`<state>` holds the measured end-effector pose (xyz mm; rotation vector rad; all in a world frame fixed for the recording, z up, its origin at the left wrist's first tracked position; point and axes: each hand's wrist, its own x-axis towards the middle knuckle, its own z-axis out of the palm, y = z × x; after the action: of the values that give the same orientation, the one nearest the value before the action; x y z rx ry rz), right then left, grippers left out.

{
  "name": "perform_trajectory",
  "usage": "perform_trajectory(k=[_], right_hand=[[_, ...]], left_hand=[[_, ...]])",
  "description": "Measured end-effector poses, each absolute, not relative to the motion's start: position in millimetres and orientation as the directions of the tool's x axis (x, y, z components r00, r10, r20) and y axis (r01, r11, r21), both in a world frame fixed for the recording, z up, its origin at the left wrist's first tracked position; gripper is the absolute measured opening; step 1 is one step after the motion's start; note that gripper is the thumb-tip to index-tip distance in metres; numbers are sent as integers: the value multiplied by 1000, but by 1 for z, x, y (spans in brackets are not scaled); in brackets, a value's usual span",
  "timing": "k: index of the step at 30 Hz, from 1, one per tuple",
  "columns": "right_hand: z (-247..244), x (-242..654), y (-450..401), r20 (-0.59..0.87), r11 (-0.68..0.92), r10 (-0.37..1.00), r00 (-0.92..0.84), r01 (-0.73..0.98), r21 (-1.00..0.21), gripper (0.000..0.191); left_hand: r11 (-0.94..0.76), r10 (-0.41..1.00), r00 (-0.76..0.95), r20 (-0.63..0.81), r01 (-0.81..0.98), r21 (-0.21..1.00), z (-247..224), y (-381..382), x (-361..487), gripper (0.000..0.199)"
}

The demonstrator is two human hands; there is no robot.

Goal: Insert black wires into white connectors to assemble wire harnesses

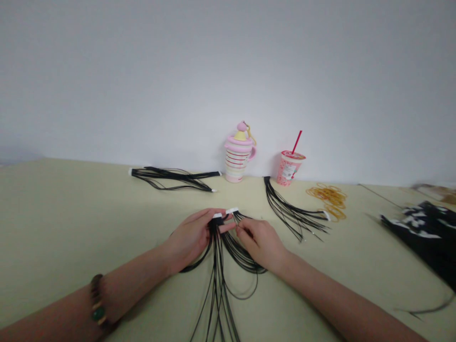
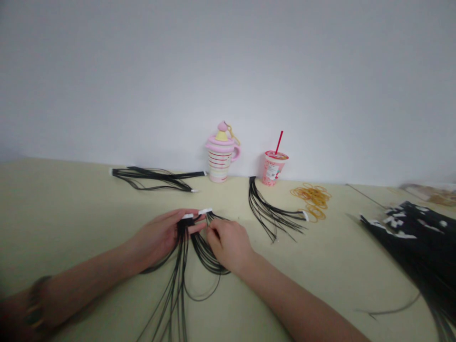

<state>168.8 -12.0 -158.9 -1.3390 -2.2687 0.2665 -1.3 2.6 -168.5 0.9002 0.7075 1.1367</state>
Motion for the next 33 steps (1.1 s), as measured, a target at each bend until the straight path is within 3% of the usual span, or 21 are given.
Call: perform_trajectory(k=[16,28,33], right_hand=[[-162,169,-10,316,499,864,-393,760,-417,23],[-158,165,-15,310,449,879,-363,849,-278,20],[-160,164,-17,334,429,883,-329,856,-290,19]], left_hand=[[139,959,283,-17,-415,899,-170,4,-2,17],[131,941,338,19,-415,900,-170,1,0,20],[145,943,333,0,-411,900,-165,-2,1,19]])
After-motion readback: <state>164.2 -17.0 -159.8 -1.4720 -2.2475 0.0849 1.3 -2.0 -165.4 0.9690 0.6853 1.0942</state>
